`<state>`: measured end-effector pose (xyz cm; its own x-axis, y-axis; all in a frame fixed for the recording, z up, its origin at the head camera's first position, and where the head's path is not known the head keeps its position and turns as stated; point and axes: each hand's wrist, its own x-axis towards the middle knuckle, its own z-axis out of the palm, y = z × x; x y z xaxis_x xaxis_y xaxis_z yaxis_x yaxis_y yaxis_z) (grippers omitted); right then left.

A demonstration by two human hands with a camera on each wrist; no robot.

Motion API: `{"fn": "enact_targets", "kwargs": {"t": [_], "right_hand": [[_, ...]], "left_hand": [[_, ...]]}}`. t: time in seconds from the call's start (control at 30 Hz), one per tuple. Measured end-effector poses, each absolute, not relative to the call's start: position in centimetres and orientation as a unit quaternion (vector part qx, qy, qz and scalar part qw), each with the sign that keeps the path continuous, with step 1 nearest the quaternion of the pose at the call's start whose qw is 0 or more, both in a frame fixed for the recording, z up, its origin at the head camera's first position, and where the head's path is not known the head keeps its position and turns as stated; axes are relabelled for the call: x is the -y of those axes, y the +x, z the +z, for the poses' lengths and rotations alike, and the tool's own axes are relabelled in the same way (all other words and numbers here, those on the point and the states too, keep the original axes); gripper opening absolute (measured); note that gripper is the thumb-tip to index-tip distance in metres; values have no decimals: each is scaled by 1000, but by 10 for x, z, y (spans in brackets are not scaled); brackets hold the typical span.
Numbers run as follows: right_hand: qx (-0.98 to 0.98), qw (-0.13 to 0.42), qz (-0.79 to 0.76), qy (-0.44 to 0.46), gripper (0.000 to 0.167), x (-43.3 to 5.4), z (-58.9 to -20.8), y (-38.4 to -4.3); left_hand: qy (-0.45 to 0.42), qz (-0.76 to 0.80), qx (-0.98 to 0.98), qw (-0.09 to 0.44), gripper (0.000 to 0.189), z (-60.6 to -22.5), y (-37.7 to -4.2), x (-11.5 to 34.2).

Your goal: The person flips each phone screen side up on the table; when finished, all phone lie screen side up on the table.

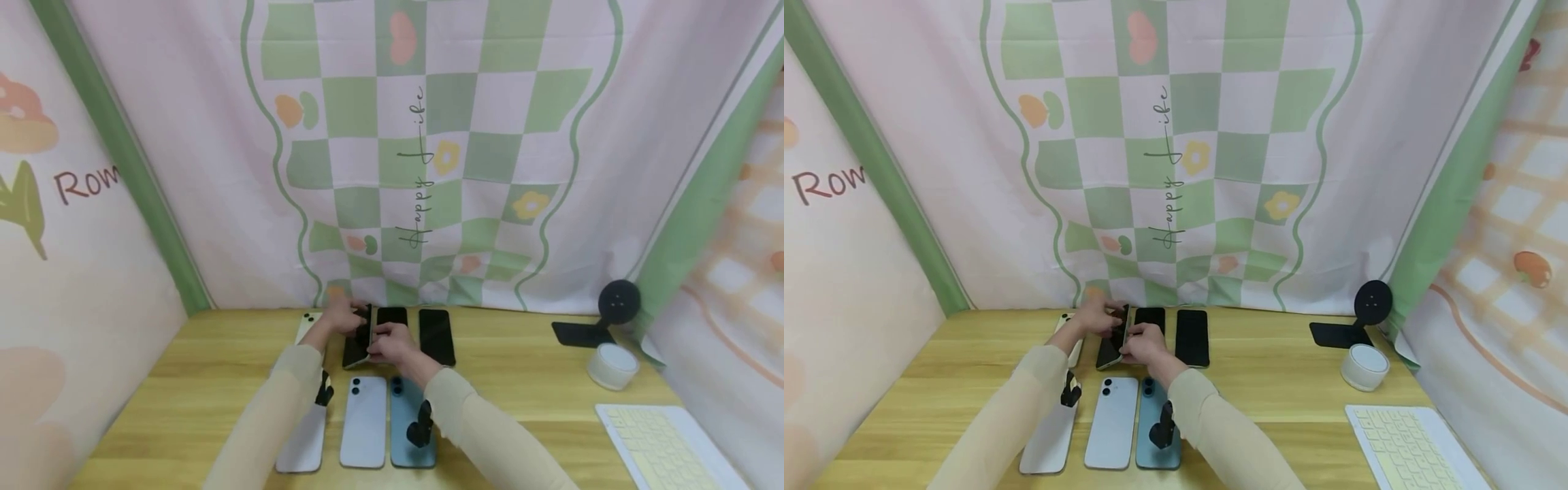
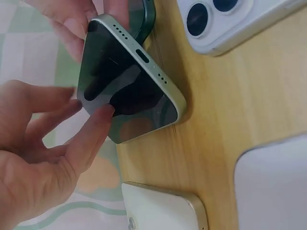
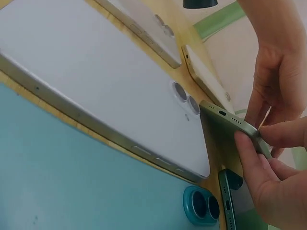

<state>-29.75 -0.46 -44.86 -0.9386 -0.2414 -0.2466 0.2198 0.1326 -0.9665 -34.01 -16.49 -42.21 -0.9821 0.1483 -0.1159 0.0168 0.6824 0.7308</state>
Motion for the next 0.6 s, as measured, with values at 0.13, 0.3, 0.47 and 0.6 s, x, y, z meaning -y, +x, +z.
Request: {"fn": "enact_targets", "kwargs": {"t": [0.13, 0.3, 0.47, 0.6], "right_hand": [[-741, 163, -651, -9, 50, 5, -450, -298], [-759, 154, -632, -11, 49, 6, -450, -300], [-772, 156, -617, -8, 50, 7, -448, -299], [-781, 156, -604, -14, 50, 10, -445, -297]], "left_hand": [[88, 343, -931, 90, 47, -420, -339, 168], [155, 284, -939, 116, 59, -422, -338, 180], [167, 227, -948, 148, 79, -425, -335, 187], [161, 178, -960, 147, 85, -428, -332, 190]]}}
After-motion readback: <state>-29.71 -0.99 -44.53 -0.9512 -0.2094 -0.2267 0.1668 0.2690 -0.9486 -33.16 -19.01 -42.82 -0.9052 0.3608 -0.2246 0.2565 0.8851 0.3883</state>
